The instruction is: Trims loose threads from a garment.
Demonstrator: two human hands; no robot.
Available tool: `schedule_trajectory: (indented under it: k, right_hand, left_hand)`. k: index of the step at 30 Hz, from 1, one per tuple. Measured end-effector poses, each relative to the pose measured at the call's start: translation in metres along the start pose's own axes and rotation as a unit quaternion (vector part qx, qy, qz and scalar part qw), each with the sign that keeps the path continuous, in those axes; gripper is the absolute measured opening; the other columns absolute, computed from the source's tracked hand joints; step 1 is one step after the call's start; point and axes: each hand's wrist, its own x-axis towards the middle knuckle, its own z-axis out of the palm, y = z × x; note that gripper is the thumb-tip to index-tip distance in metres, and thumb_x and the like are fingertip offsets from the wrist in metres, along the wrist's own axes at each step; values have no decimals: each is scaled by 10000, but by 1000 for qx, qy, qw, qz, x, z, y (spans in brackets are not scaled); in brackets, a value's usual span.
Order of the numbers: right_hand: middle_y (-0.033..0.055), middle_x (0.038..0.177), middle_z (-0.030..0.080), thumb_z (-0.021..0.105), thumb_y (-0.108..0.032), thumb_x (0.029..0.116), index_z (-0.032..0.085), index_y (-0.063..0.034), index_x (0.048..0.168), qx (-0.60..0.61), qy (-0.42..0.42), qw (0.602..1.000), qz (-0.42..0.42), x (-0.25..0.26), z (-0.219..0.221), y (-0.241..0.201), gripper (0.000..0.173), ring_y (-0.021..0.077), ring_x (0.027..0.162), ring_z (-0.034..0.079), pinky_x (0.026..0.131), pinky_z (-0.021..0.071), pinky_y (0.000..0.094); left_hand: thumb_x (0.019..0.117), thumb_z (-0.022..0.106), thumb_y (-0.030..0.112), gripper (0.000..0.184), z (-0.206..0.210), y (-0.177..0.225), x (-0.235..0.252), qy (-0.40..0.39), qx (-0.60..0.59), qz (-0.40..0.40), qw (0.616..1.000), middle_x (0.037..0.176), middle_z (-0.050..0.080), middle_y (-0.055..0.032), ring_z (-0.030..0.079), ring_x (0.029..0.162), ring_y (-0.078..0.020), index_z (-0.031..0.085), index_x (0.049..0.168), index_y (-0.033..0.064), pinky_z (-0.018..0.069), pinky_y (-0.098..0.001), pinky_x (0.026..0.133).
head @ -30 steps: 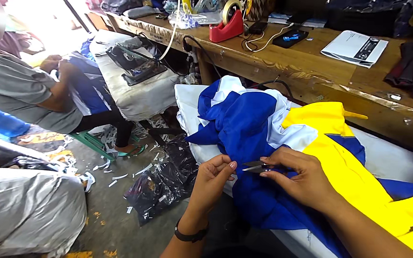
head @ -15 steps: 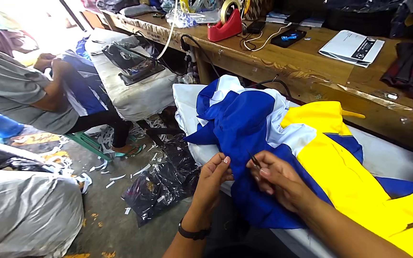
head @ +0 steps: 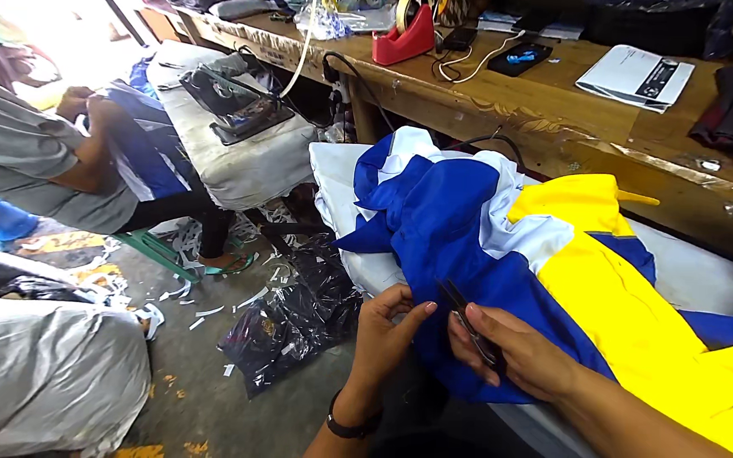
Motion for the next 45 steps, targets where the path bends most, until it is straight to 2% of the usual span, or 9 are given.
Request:
schedule_trajectory:
  k: [2,9,24,30,36,40,41,44,45]
  right_hand:
    - [-89,683,535,413,-490,1088,559,-173,882,18,-14,1000,8,-4,-1,1,405,-17,532,518,472,431,125]
    - [-123,598,393,432,-489,1081,536,-195,811,68,9,997,34,-10,5,-2,412,-59,426,350,383,296,93]
    - [-125,570,359,385,-457,1098,517,-199,793,58,8,997,53,-8,3,-3,421,-56,410,314,375,261,102]
    - [-115,555,360,358,-415,1104,512,-195,769,60,64,995,52,-9,12,-2,430,-45,405,317,376,264,110]
    - [-105,550,367,375,-499,1085,545,-167,781,258,20,961,98,-12,19,-10,481,-34,389,347,373,322,115]
    - [-127,570,367,493,-391,1077,526,-196,744,-61,129,989,-39,-8,16,-1,388,-49,458,324,432,255,128]
    - [-127,568,364,493,-397,1077,522,-197,739,-69,131,988,-40,-8,16,-2,393,-49,459,322,434,253,130]
    - [-121,541,362,441,-484,1075,543,-186,754,175,25,983,56,-10,14,-12,450,-50,393,341,369,301,107]
    - [-119,542,367,454,-485,1071,548,-184,758,190,15,980,59,-10,13,-12,445,-47,392,348,367,308,110]
  left_hand:
    - [919,703,26,52,2,0,-1,24,-1,10,1000,889,743,-2,708,815,-52,729,951,-5,605,-244,788]
    - [951,674,46,83,6,3,0,35,-76,-16,996,954,747,-9,706,877,-62,751,963,18,597,-250,812]
    - [935,690,32,86,14,3,0,53,-72,2,996,972,752,-38,710,911,-80,773,936,10,599,-249,809]
    - [936,682,16,89,20,-1,0,71,-60,24,995,958,736,-41,697,897,-85,768,943,-1,594,-244,808]
    - [966,675,76,100,29,-3,-2,80,-87,49,992,909,710,-3,667,863,-67,761,950,27,569,-234,804]
    - [975,673,109,111,32,4,-2,75,-110,20,991,956,737,-16,695,905,-70,752,955,34,587,-251,837]
    - [975,674,113,111,32,5,-2,74,-117,12,990,962,740,-20,699,908,-73,753,957,36,588,-255,840]
    - [967,693,143,111,34,7,-3,70,-150,-10,986,968,749,-31,709,908,-82,756,973,51,592,-272,854]
    - [965,699,150,116,35,7,-3,70,-158,-13,985,966,750,-36,711,905,-86,758,975,50,593,-274,852]
